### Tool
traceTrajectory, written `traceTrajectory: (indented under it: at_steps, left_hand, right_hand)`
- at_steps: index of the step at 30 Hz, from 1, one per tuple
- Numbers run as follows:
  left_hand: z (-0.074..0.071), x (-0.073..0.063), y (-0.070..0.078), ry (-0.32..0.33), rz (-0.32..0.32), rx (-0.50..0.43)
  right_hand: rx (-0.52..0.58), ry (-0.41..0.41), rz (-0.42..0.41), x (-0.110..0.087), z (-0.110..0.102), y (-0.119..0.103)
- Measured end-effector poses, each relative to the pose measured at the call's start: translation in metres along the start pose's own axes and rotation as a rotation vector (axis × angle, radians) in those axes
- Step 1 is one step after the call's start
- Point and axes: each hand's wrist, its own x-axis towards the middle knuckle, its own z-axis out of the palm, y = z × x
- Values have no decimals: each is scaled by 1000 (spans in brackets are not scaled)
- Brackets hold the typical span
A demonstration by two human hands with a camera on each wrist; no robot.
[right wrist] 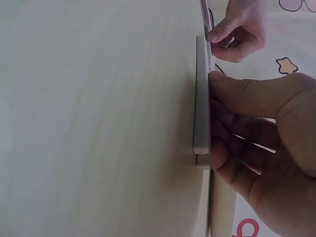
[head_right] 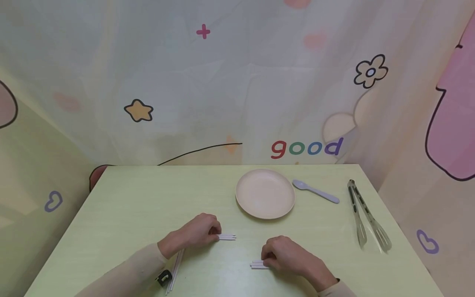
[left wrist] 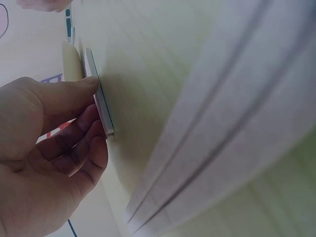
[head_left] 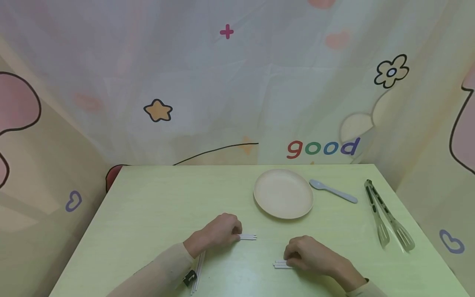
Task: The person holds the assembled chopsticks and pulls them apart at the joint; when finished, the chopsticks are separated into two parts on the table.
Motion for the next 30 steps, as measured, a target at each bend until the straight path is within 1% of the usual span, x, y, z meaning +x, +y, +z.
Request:
traceTrajectory:
  at_steps: [9,14,19,23,27,30]
  left_hand:
    - [1,1,1,-7,2,12]
    - [0,-1,0,7,4,14]
    - [-2,-6,-4,37,8,11]
    - [-6,-11,-6,77,21,1]
    - [-11,-18,-7,106,0,-18]
    - [-14,-23,-9,131,-3,-7]
  right_hand:
    - [10,-24,11,1,0,0]
    - [8,-22,-2,1,0,0]
    - [8,-23,6,1,-1,-1]
    - [8,-24,7,1,-1,-1]
    - [3,-26,6,2,-1,-1]
    - [-1,-27,11,2,-1,-1]
